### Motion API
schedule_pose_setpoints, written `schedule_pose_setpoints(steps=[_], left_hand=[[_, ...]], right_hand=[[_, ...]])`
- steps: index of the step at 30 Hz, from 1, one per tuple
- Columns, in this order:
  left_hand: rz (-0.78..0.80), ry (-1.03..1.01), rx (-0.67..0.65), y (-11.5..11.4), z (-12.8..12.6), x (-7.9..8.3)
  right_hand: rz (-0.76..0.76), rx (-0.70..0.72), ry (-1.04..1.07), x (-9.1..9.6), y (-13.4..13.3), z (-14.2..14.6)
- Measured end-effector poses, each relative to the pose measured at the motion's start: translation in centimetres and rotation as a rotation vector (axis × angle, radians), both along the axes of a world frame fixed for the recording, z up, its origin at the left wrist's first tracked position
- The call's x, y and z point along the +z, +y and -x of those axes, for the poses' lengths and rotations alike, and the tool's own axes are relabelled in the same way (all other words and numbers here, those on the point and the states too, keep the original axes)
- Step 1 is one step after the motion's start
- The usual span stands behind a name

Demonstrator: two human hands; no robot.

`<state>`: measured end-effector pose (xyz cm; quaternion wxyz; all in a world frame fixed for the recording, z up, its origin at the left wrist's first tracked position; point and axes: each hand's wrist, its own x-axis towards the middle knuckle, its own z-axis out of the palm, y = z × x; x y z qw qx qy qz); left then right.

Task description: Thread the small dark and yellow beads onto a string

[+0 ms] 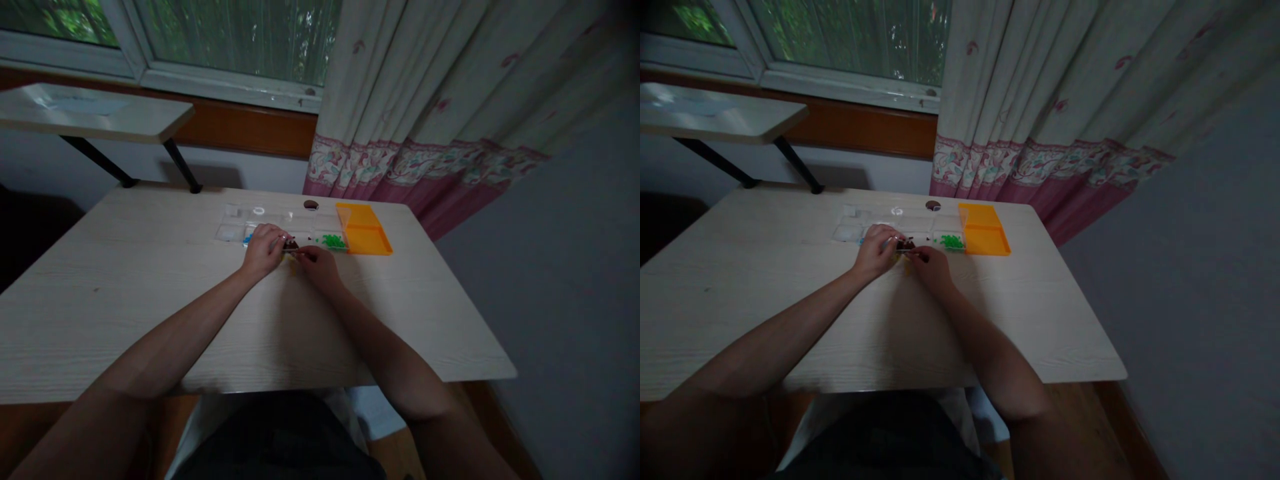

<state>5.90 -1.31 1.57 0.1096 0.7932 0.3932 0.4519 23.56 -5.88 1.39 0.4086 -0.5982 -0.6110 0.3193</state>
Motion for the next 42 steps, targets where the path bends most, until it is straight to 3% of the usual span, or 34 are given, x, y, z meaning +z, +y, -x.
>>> schedule_pose_setpoints(steps=[5,12,25,33,42], left_hand=[[-0.018,0.075,-0.104,-0.4,-0.1,0.3],[-0.069,0.128,-0.142,-0.5,0.0,0.2],[-0.086,0.117,-0.127,-0.1,-0.2,-0.3],[-0.029,0.09,-0.098,-0.2,-0.3,-0.1],[0.013,-0.048,0.095,0.2,0.3,-0.1]], right_hand=[[0.102,0.013,0.292,0.0,0.6,-0.7],[0.209,0.038,0.493,0.0,1.0,-1.1],[0.231,0.074,0.481,0.3,0.8,-1.3],[0.16,0.111,0.376,0.2,0.4,-1.3],[0.271,0.098,0.639,0.5,0.4,-1.9]])
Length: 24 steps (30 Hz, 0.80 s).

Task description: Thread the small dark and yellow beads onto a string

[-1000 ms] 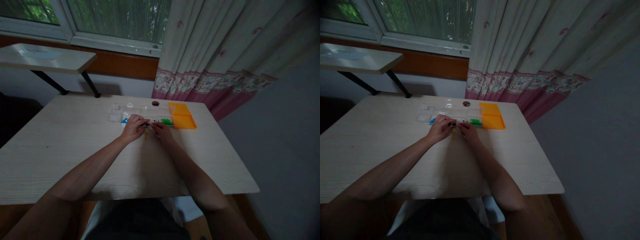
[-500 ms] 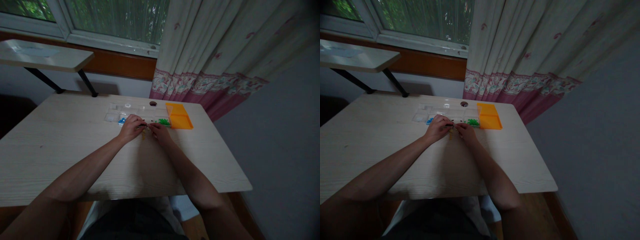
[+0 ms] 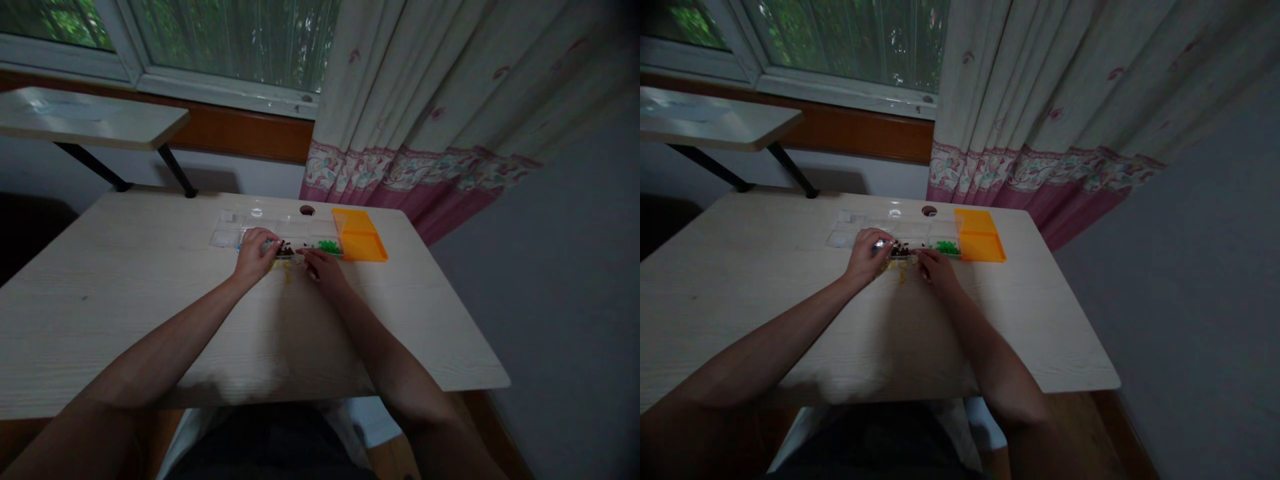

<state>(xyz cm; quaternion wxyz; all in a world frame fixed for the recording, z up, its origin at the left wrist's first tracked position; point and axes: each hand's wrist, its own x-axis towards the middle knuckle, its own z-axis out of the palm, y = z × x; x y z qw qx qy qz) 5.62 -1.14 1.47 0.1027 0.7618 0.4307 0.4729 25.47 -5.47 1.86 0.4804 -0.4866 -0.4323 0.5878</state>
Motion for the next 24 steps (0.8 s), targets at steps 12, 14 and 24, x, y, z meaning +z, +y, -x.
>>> schedule_pose_setpoints(steps=[12,14,24], left_hand=[[0.002,0.011,0.076,0.44,0.07,-0.58],[0.001,0.005,0.088,0.44,0.04,-0.62],[-0.02,0.019,0.088,0.48,0.06,-0.81]], right_hand=[[0.048,-0.042,0.273,0.39,0.26,-0.74],[0.054,-0.048,0.291,0.33,0.34,-0.86],[0.065,-0.027,0.347,0.25,0.31,-1.06]])
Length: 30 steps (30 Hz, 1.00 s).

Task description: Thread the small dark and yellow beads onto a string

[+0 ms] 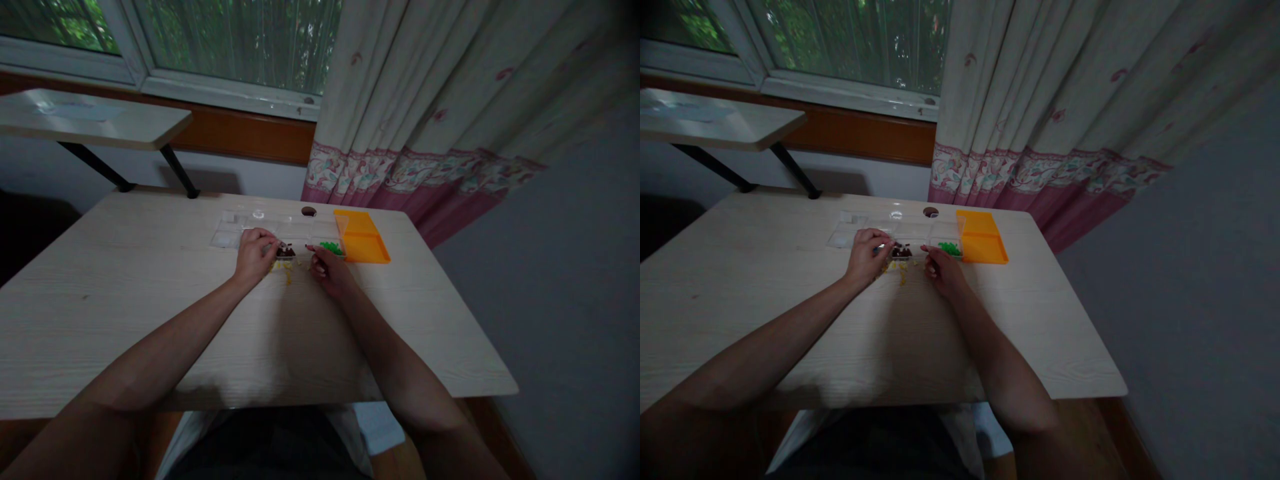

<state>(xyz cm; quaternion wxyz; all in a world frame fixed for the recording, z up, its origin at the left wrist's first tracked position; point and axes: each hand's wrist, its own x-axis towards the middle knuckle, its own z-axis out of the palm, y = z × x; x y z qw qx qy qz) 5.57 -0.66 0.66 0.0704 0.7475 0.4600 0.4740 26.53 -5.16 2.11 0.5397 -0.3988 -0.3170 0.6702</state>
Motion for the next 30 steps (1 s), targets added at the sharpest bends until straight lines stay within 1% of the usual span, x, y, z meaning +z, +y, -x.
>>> schedule_pose_setpoints(steps=[11,18,21,24,27,28,30], left_hand=[[0.009,-0.017,0.025,0.3,0.1,-0.1],[-0.002,-0.024,0.029,0.2,0.1,0.0],[-0.012,-0.016,0.021,0.2,0.0,0.0],[-0.004,0.006,0.009,0.1,0.0,0.1],[-0.013,-0.002,0.012,-0.1,-0.1,0.3],[-0.012,-0.008,0.016,-0.1,-0.1,0.4],[-0.005,-0.013,0.024,-0.2,-0.1,0.5]], right_hand=[[0.0,0.014,-0.023,-0.8,0.3,-0.3],[-0.012,0.007,-0.015,-0.7,0.2,-0.3],[-0.028,0.008,-0.053,-0.6,0.3,-0.3],[-0.081,0.011,-0.214,-0.8,0.2,-0.1],[-0.152,0.051,-0.449,-0.8,-0.4,0.7],[-0.23,0.086,-0.622,-0.8,-0.8,1.2],[-0.455,0.147,-0.974,-0.7,-1.6,2.2]])
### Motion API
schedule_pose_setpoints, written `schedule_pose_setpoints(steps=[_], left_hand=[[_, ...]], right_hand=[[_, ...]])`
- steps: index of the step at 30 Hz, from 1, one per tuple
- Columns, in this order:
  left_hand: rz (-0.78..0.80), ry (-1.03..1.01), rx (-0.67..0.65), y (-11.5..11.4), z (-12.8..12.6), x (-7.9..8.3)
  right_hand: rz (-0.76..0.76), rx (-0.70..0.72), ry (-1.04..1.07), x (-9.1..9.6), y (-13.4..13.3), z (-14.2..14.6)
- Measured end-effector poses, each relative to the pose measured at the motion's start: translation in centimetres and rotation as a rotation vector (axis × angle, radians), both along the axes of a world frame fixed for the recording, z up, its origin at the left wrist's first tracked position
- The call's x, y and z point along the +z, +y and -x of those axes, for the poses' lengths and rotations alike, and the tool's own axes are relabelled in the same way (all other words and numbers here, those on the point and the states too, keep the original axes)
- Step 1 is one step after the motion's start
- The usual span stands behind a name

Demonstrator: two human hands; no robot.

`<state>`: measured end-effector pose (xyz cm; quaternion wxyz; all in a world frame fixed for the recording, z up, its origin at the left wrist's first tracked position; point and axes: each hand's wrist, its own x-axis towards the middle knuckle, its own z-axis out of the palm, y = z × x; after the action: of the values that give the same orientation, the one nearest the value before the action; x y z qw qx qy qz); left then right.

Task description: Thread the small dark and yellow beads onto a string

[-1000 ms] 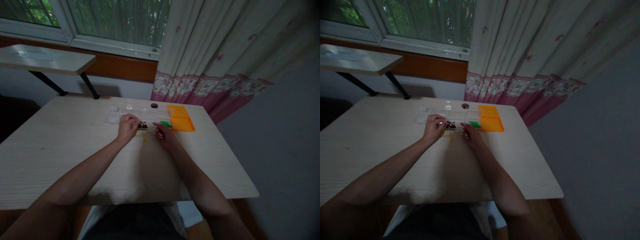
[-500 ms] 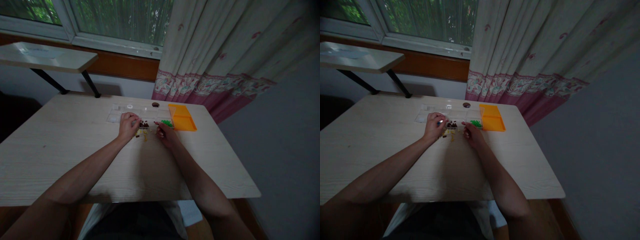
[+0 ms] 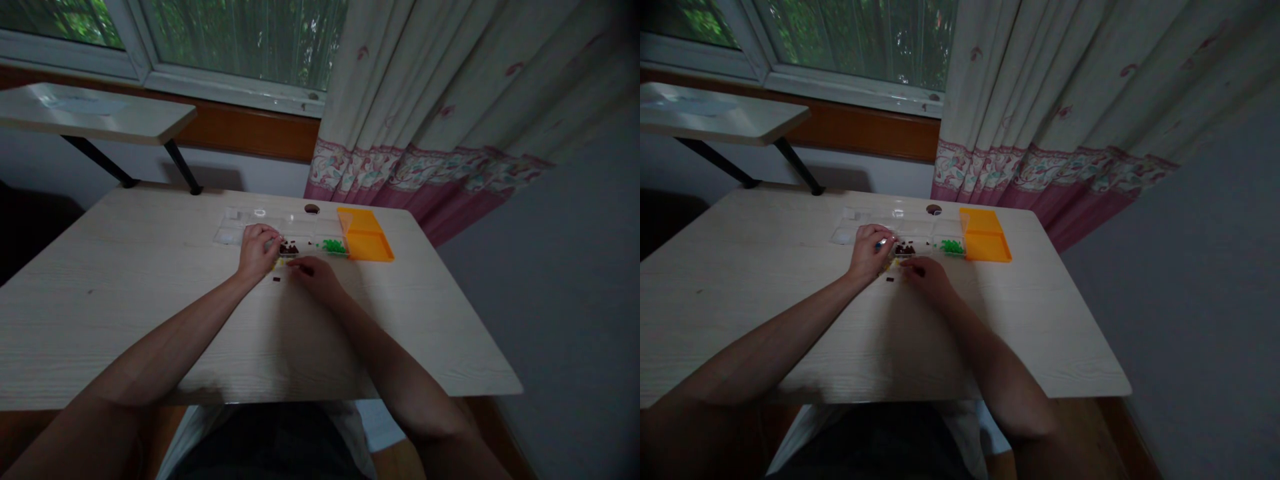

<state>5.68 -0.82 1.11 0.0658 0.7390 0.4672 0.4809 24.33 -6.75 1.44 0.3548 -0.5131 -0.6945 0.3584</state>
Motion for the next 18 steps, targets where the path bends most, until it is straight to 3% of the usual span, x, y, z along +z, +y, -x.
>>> schedule_pose_setpoints(steps=[3,7,13,18], left_hand=[[0.011,0.012,0.004,0.1,0.0,-0.1],[0.02,0.025,-0.003,0.1,0.0,-0.2],[0.003,0.012,-0.012,0.1,0.0,-0.2],[-0.034,0.025,-0.091,-0.2,0.0,0.1]], right_hand=[[-0.125,0.095,-0.372,0.3,-1.1,1.3],[-0.152,0.099,-0.534,0.5,-1.6,2.0],[-0.188,0.06,-0.427,0.0,-1.2,1.7],[-0.085,-0.093,-0.056,-0.1,0.0,0.7]])
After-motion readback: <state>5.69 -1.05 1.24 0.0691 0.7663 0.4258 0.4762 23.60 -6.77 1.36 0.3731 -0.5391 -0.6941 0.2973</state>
